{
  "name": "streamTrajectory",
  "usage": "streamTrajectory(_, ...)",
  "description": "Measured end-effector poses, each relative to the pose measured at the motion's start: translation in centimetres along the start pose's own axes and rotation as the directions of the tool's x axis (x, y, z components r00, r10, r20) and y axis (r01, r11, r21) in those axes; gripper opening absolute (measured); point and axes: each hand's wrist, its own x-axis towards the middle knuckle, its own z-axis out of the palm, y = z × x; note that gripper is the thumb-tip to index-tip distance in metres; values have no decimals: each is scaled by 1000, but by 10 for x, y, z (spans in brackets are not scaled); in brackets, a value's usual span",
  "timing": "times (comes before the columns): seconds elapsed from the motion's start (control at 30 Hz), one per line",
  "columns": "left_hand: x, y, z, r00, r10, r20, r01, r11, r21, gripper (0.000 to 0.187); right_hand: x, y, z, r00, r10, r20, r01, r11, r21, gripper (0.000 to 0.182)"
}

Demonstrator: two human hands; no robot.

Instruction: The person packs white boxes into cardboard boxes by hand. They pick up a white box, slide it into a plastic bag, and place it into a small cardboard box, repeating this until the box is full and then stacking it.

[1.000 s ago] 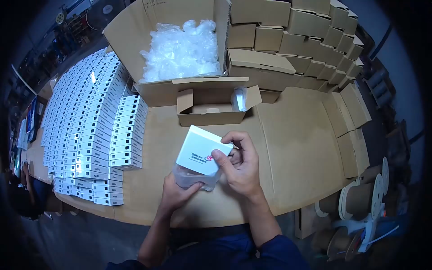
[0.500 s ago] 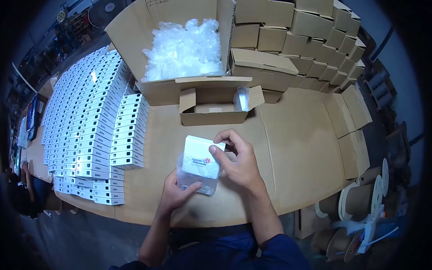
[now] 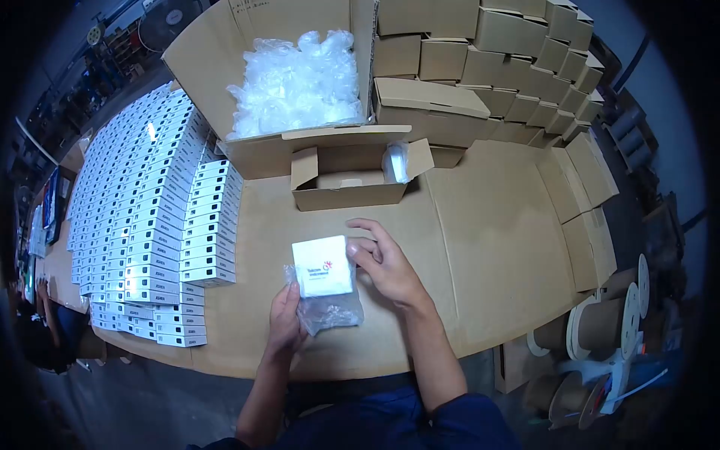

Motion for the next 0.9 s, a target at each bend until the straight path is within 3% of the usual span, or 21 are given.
streamTrajectory(0.07, 7, -8, -3, 999, 50, -20, -50, 998, 23, 40, -10, 7, 9, 991, 8, -133, 27, 965, 259, 37)
streamTrajectory(0.13, 19, -16, -7, 995, 105, -4, -104, 994, 40, 40, -16, 38, -3, 985, 136, -110, -91, 934, 344, 32)
streamTrajectory(0.2, 24, -19, -7, 989, 146, 19, -147, 983, 109, 40, -19, 53, -5, 994, 67, -89, -28, 923, 383, 26)
streamTrajectory(0.4, 30, 5, -2, 980, 175, 100, -198, 923, 330, 44, -19, 43, -3, 990, -36, -134, 79, 938, 337, 14)
streamTrajectory(0.47, 30, 16, -2, 979, 153, 134, -195, 892, 408, 46, -17, 45, -5, 982, -101, -161, 135, 967, 217, 11)
streamTrajectory(0.5, 31, 19, 0, 962, 224, 157, -271, 859, 435, 47, -16, 45, -5, 976, -135, -171, 162, 974, 156, 9)
streamTrajectory(0.57, 31, 29, 9, 911, 357, 209, -413, 772, 483, 51, -13, 39, 1, 962, -215, -171, 248, 948, 201, 8)
streamTrajectory(0.73, 33, 35, 12, 874, 390, 289, -480, 780, 401, 56, -9, 46, -3, 956, -288, -61, 293, 903, 314, 9)
streamTrajectory(0.77, 33, 35, 11, 867, 401, 296, -490, 792, 363, 56, -7, 50, -8, 962, -273, -24, 263, 895, 361, 29)
streamTrajectory(0.87, 31, 36, 19, 880, 423, 213, -473, 819, 325, 55, -9, 30, 13, 949, -314, 14, 296, 908, 297, 56)
streamTrajectory(0.9, 32, 36, 21, 888, 418, 192, -459, 828, 321, 55, -10, 34, 12, 969, -247, 14, 238, 947, 217, 82)
